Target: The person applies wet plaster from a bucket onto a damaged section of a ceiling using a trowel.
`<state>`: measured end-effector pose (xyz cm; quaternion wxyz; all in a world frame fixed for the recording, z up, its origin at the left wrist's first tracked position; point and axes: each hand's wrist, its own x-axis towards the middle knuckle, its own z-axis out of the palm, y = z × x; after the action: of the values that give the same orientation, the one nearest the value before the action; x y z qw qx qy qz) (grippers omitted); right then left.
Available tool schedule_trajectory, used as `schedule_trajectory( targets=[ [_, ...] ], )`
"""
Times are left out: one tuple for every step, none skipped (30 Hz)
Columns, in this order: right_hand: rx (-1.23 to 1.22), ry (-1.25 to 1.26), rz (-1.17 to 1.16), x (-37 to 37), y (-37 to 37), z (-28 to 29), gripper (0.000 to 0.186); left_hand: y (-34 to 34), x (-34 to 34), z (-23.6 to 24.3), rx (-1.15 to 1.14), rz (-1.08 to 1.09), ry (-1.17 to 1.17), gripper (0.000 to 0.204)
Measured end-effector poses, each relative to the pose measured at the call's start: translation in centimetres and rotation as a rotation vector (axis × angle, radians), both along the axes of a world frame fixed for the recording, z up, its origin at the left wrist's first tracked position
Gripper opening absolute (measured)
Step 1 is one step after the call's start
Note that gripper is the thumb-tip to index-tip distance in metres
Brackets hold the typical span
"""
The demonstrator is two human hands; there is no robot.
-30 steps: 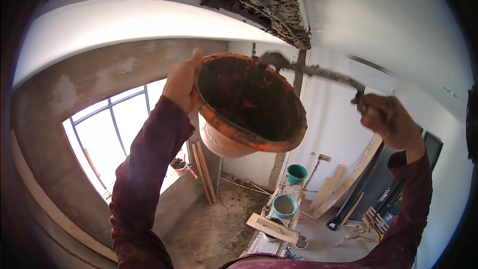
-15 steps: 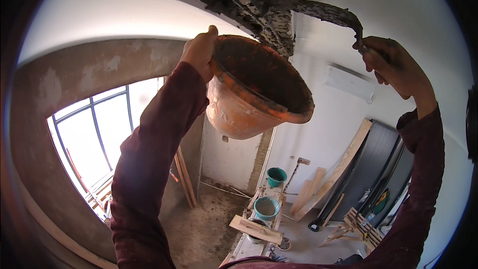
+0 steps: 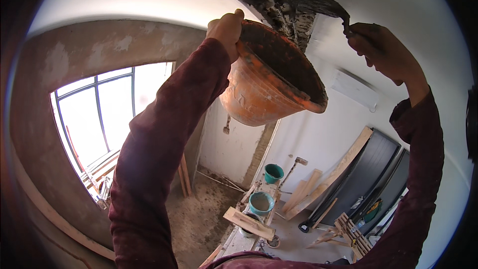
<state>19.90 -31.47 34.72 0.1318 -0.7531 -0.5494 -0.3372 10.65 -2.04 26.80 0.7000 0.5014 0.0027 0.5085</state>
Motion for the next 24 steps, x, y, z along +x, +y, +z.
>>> schedule_trajectory(
  targets=[
    [0.019,0.002,-0.004,-0.6,0.5,-0.2,0.027,0.1,0.1,-0.2,-0.009,0.035,0.002,0.027],
    [0.006,-0.022,-0.038,-0.9,0.7,-0.2,0.028,-0.3,0.0,-0.3,-0.016,0.064,0.005,0.026],
    [-0.008,-0.046,-0.072,-1.1,0.9,-0.1,0.029,-0.7,0.0,-0.3,-0.024,0.093,0.007,0.026],
    [-0.021,-0.07,-0.107,-1.4,1.2,0.0,0.029,-0.8,0.1,-0.4,-0.042,0.096,-0.005,0.025],
    [-0.023,-0.095,-0.095,-1.7,1.5,-0.1,0.03,-0.8,0.1,-0.4,-0.058,0.103,-0.015,0.025],
    [-0.025,-0.12,-0.085,-2.0,1.9,-0.3,0.031,-0.8,0.1,-0.3,-0.075,0.109,-0.025,0.024],
    [-0.027,-0.145,-0.075,-2.4,2.3,-0.4,0.032,-0.6,0.0,-0.2,-0.092,0.116,-0.025,0.024],
    [-0.055,-0.185,-0.096,-2.6,2.7,-0.6,0.033,-0.7,0.0,-0.2,-0.107,0.124,-0.012,0.024],
    [-0.084,-0.226,-0.118,-2.9,3.3,-0.6,0.033,-0.7,0.0,-0.3,-0.122,0.131,0.0,0.023],
    [-0.093,-0.256,-0.124,-2.6,3.7,-0.6,0.034,-0.7,0.1,-0.4,-0.125,0.124,0.009,0.023],
    [-0.098,-0.285,-0.131,-2.5,4.0,-0.6,0.034,-1.5,-0.7,-0.4,-0.124,0.12,0.019,0.022],
    [-0.082,-0.304,-0.124,-2.0,4.4,-0.6,0.034,-1.9,-1.0,-0.5,-0.124,0.114,0.028,0.021],
    [-0.066,-0.322,-0.118,-1.6,4.7,-0.7,0.035,-1.6,-0.8,-0.4,-0.109,0.11,0.031,0.021],
    [-0.066,-0.378,-0.112,-1.5,5.1,-1.0,0.035,-1.1,-0.6,-0.3,-0.095,0.106,0.036,0.02],
    [-0.066,-0.434,-0.107,-1.5,5.6,-1.3,0.036,-0.7,-0.3,-0.3,-0.08,0.1,0.04,0.02],
    [-0.052,-0.416,-0.115,-1.6,6.0,-1.7,0.036,-0.3,0.0,-0.3,-0.051,0.106,0.016,0.023],
    [-0.035,-0.4,-0.121,-1.9,6.5,-2.0,0.036,0.0,0.1,-0.6,-0.022,0.111,-0.01,0.026],
    [-0.002,-0.31,-0.138,-2.3,6.8,-2.3,0.037,0.4,0.1,-0.8,0.008,0.116,-0.036,0.03],
    [0.032,-0.221,-0.155,-2.6,7.0,-2.4,0.037,0.9,-0.1,-0.8,0.042,0.111,0.017,0.032],
    [0.065,-0.139,-0.174,-2.7,7.1,-2.3,0.037,1.2,0.0,-0.9,0.013,0.086,-0.02,0.032],
    [0.066,-0.16,-0.119,-1.6,7.2,-2.3,0.039,1.5,0.2,-0.8,-0.016,0.062,-0.057,0.033],
    [0.111,-0.111,-0.089,-1.1,6.9,-2.7,0.041,1.8,0.3,-0.7,-0.045,0.039,-0.094,0.034],
    [0.15,-0.067,-0.064,-1.3,6.7,-3.1,0.042,2.0,0.2,-0.4,-0.057,-0.029,-0.128,0.035],
    [0.19,-0.024,-0.038,-1.5,6.4,-3.6,0.044,2.0,0.4,-0.4,-0.05,-0.031,-0.128,0.036]
  ],
)
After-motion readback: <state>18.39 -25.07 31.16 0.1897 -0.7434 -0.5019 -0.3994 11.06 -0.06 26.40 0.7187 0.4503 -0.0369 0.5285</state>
